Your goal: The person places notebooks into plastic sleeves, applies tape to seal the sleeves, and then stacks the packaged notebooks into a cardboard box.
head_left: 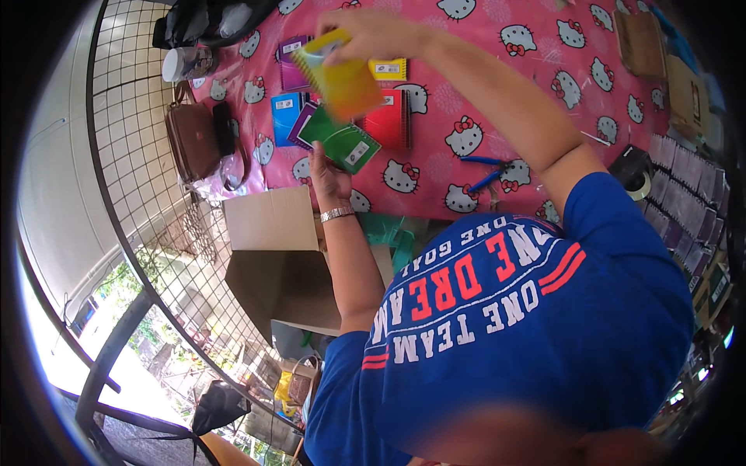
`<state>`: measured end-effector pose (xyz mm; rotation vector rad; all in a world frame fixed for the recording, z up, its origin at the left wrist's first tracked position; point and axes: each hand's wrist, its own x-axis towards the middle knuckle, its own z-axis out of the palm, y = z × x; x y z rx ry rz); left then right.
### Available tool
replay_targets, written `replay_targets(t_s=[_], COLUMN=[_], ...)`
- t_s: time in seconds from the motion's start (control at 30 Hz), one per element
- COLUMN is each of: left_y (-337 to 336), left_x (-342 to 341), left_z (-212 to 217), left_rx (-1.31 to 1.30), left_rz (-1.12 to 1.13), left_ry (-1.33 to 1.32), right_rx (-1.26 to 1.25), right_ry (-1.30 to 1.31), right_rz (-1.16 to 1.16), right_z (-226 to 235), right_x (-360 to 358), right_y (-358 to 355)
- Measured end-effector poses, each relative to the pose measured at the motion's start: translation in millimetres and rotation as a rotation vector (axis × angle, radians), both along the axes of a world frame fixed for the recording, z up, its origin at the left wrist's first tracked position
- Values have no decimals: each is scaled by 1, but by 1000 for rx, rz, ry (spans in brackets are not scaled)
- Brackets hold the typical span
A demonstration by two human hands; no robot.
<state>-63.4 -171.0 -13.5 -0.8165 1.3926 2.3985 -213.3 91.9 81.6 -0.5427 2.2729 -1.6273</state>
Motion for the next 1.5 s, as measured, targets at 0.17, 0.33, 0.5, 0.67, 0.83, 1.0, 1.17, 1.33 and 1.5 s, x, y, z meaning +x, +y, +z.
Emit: replay_targets(t_s=[0.17, 0.33, 0.5, 0.67, 0.83, 1.0, 1.17, 1.33, 1.5], left_y=[31, 29, 27, 10, 22, 7, 21, 20, 25], left_x=[26, 56, 81, 75, 67, 79, 71, 77, 74], left_z=[35, 33, 5, -24, -18, -34, -4, 17, 8], left_rx=[486, 126, -20, -32, -11, -73, 148, 443, 238], left_rz=[-64, -69, 103, 210, 226, 243, 180, 120, 134], left_ry=[128, 85, -16, -118, -86, -91, 95, 207, 42], right_rx=[114, 592, 423, 395, 381, 575, 363, 413, 646], right_ry=[189, -167, 92, 76, -291, -132, 176, -79, -44], right_rz=[-184, -547, -648, -421, -452, -326, -44, 195, -405], right_z=[-27, -117, -121, -80, -153, -107, -20, -1, -122], right_x=[50, 126, 123, 71, 75, 118, 101, 65, 46], right_y=[-23, -26, -35, -24, 0, -14, -29, -88, -99])
